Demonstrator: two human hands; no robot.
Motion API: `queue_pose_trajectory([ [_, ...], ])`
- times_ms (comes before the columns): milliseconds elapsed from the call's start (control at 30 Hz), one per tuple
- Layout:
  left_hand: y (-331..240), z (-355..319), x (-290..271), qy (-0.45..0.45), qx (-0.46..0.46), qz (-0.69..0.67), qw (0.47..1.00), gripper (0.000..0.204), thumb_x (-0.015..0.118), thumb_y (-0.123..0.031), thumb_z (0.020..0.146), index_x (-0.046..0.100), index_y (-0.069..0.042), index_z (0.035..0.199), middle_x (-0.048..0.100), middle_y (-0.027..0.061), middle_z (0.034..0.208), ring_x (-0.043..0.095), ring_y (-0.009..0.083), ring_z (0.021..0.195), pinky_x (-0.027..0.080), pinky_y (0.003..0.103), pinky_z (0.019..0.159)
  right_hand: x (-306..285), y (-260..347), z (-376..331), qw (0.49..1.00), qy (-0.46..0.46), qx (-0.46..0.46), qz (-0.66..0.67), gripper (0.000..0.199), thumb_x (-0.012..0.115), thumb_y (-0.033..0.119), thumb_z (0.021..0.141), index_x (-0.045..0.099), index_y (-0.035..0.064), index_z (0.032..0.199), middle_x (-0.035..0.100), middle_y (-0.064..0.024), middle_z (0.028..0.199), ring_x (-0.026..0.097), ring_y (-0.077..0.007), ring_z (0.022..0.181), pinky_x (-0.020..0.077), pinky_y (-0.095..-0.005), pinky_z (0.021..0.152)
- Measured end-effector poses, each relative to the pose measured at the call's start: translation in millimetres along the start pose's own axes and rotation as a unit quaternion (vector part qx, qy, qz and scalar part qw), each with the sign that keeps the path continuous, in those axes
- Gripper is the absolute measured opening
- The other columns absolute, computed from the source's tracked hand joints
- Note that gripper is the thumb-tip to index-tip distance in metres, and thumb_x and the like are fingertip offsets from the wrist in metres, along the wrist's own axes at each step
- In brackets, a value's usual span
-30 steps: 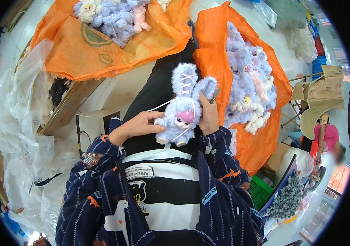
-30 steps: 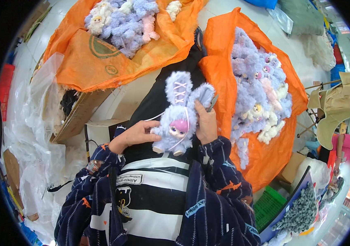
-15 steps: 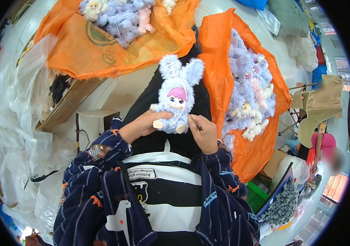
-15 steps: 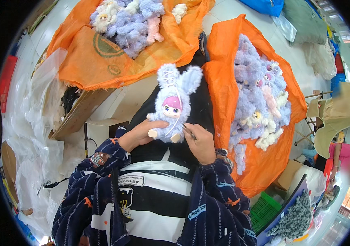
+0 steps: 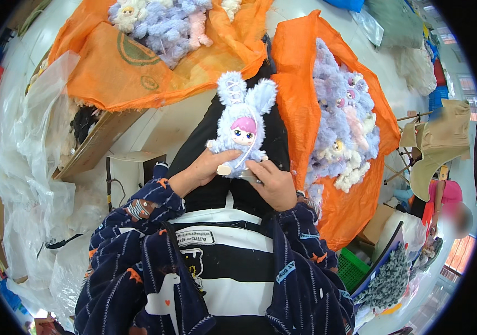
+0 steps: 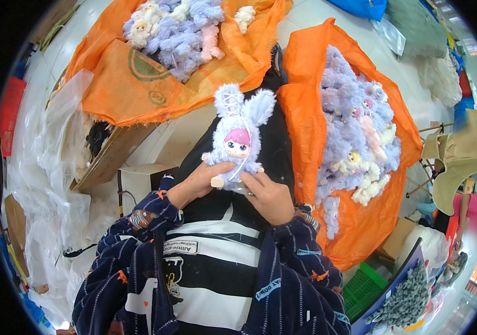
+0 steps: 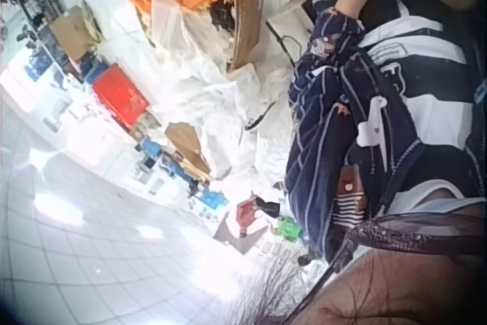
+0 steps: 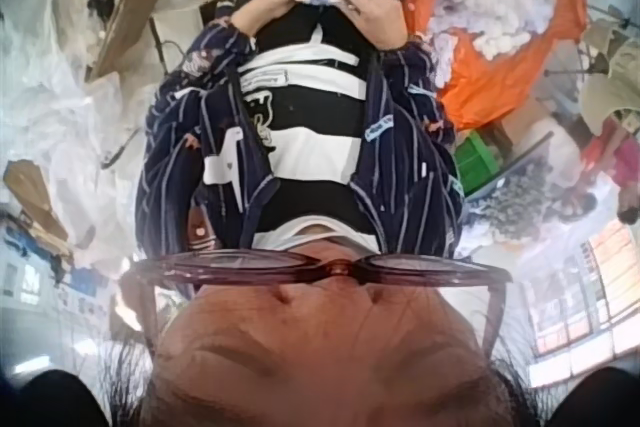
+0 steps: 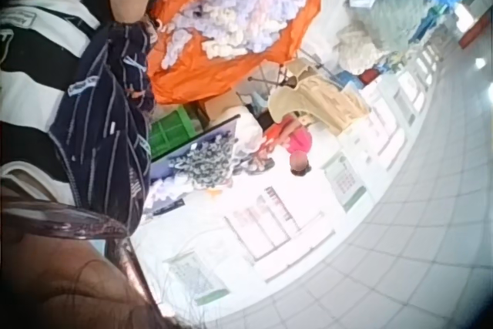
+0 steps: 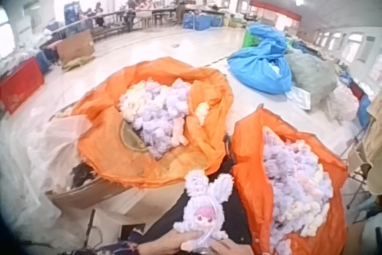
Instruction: The person sits on the floor and repeatedly picks up small stuffed bunny toys from an orange sack. Using scissors, they trim stray threads and loose fur from the toys' bodies and ears, then place the finished items back into the sack.
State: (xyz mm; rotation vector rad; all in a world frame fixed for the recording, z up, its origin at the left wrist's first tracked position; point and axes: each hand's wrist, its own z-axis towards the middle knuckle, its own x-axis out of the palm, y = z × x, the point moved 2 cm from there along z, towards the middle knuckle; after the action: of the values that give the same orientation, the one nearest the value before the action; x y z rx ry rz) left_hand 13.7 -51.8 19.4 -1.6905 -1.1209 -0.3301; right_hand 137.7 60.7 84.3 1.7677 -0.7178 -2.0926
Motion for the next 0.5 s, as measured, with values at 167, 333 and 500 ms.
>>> queue_pose_trajectory([
  [167,8.8,0.9,-4.8,-0.055,-0.001,0.005,0.998,0.032,0.061,-0.011,0.080,0.053,-0.001,0.110,0.060,0.0079,0.101,0.059,0.0165,0.089,0.048,0.030,0.078,5.3,1.5,0.4,0.998,-0.006,-0.044,-0.032,0.029,0.069,0.016,0.067,0.053,0.0058,0.088,0.053,-0.0081,0.075,0.057,-0.0225,0.058,0.0450,-0.0306,0.050],
  [333,14.1,4.9,-4.3,-0.085,0.031,0.011,0.996,0.035,0.058,-0.007,0.080,0.050,0.000,0.114,0.058,0.0090,0.104,0.057,0.0178,0.092,0.046,0.030,0.080,15.5,-7.3,-0.3,0.994,-0.073,0.076,-0.009,0.029,0.069,0.025,0.067,0.050,0.0059,0.078,0.054,-0.0100,0.066,0.058,-0.0267,0.060,0.0449,-0.0346,0.050],
  [500,10.7,4.6,3.2,-0.100,0.060,0.077,0.990,0.038,0.059,-0.009,0.079,0.049,0.000,0.114,0.057,0.0088,0.105,0.057,0.0181,0.093,0.046,0.031,0.081,39.9,-32.3,-8.5,0.869,-0.099,0.317,0.367,0.031,0.059,0.029,0.078,0.056,-0.0008,0.071,0.050,-0.0159,0.053,0.053,-0.0173,0.050,0.0423,-0.0344,0.049],
])
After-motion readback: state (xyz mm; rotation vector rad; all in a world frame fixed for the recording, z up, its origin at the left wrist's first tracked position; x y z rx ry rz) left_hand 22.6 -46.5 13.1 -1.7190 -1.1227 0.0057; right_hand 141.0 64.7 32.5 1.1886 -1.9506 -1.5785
